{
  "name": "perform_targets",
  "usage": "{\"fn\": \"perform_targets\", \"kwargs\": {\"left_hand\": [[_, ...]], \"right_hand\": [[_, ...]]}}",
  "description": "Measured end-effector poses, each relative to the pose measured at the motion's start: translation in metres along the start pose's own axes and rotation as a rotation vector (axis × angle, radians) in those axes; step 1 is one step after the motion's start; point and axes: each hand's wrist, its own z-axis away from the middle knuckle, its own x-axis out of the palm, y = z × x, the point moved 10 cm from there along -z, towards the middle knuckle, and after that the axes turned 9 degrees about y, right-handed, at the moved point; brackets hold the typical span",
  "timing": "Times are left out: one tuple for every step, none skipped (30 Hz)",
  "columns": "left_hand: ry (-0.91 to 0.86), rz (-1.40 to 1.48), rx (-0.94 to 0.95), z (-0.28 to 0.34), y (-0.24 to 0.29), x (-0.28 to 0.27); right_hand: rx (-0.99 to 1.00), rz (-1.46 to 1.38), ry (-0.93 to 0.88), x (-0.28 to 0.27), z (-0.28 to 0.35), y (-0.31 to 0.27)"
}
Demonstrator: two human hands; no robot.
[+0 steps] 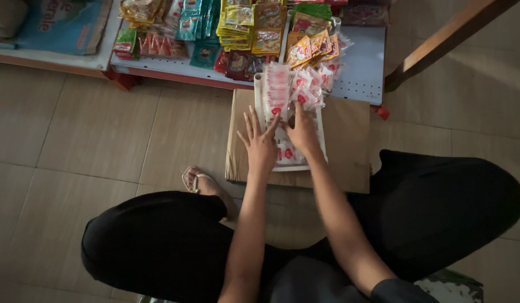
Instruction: The person arranges snack packets on a shelf, then sits on the floor to organize small white packets from a basket onto a cardboard box. The person handles the packets one by one, placing them in neat rows.
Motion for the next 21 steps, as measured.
{"fn": "perform_targets", "kwargs": {"left_hand": [[0.003, 0.003, 0.0, -0.001, 0.0, 0.001], [0.005, 0.006, 0.0, -0.002, 0.0, 0.002], [0.027, -0.011, 0.022, -0.001, 0.002, 0.001], [0.048, -0.028, 0.045, -0.002, 0.004, -0.001], [0.07, -0.045, 0.067, -0.002, 0.006, -0.004], [0.052, -0.052, 0.056, -0.002, 0.006, -0.003], [0.035, -0.058, 0.046, -0.002, 0.005, -0.002], [0.019, -0.065, 0.035, -0.002, 0.005, -0.002], [0.009, -0.046, 0.022, -0.001, 0.005, -0.002], [-0.001, -0.027, 0.008, -0.001, 0.004, -0.003], [-0.01, -0.008, -0.005, -0.003, 0.004, -0.004], [-0.006, 0.003, -0.003, -0.004, 0.006, -0.006], [-0.001, 0.015, -0.002, -0.006, 0.007, -0.008], [0.004, 0.027, -0.001, -0.007, 0.007, -0.01], [0.015, 0.065, -0.011, -0.009, 0.007, -0.014], [0.026, 0.102, -0.021, -0.011, 0.006, -0.017], [0.039, 0.142, -0.031, -0.013, 0.006, -0.021], [0.061, 0.212, -0.042, -0.015, 0.006, -0.026], [0.086, 0.281, -0.053, -0.017, 0.005, -0.033], [0.111, 0.351, -0.064, -0.019, 0.004, -0.039], [0.143, 0.432, -0.088, -0.02, 0.002, -0.047]], "right_hand": [[0.002, -0.014, -0.015, 0.004, 0.0, 0.002], [0.004, -0.028, -0.031, 0.007, 0.0, 0.003], [0.008, -0.041, -0.047, 0.01, 0.002, 0.006], [-0.024, -0.063, -0.028, 0.009, 0.002, 0.004], [-0.056, -0.085, -0.008, 0.008, 0.001, 0.002], [-0.088, -0.108, 0.011, 0.005, 0.001, -0.001], [-0.085, -0.096, 0.014, 0.005, 0.0, -0.001], [-0.082, -0.084, 0.017, 0.004, -0.001, -0.001], [-0.078, -0.071, 0.019, 0.002, -0.002, -0.002], [-0.017, -0.077, -0.011, 0.002, -0.002, 0.002], [0.042, -0.083, -0.04, 0.001, -0.003, 0.006], [0.102, -0.09, -0.069, 0.0, -0.004, 0.008], [0.093, -0.135, -0.041, -0.009, -0.007, 0.004], [0.084, -0.18, -0.012, -0.019, -0.012, 0.0], [0.075, -0.225, 0.015, -0.027, -0.015, -0.004], [0.129, -0.185, 0.044, -0.035, -0.016, -0.001], [0.183, -0.145, 0.073, -0.047, -0.018, 0.006], [0.236, -0.103, 0.103, -0.057, -0.019, 0.011], [0.088, -0.015, 0.201, -0.07, -0.022, -0.003], [-0.062, 0.072, 0.296, -0.083, -0.023, -0.017], [-0.213, 0.158, 0.387, -0.091, -0.018, -0.032]]}}
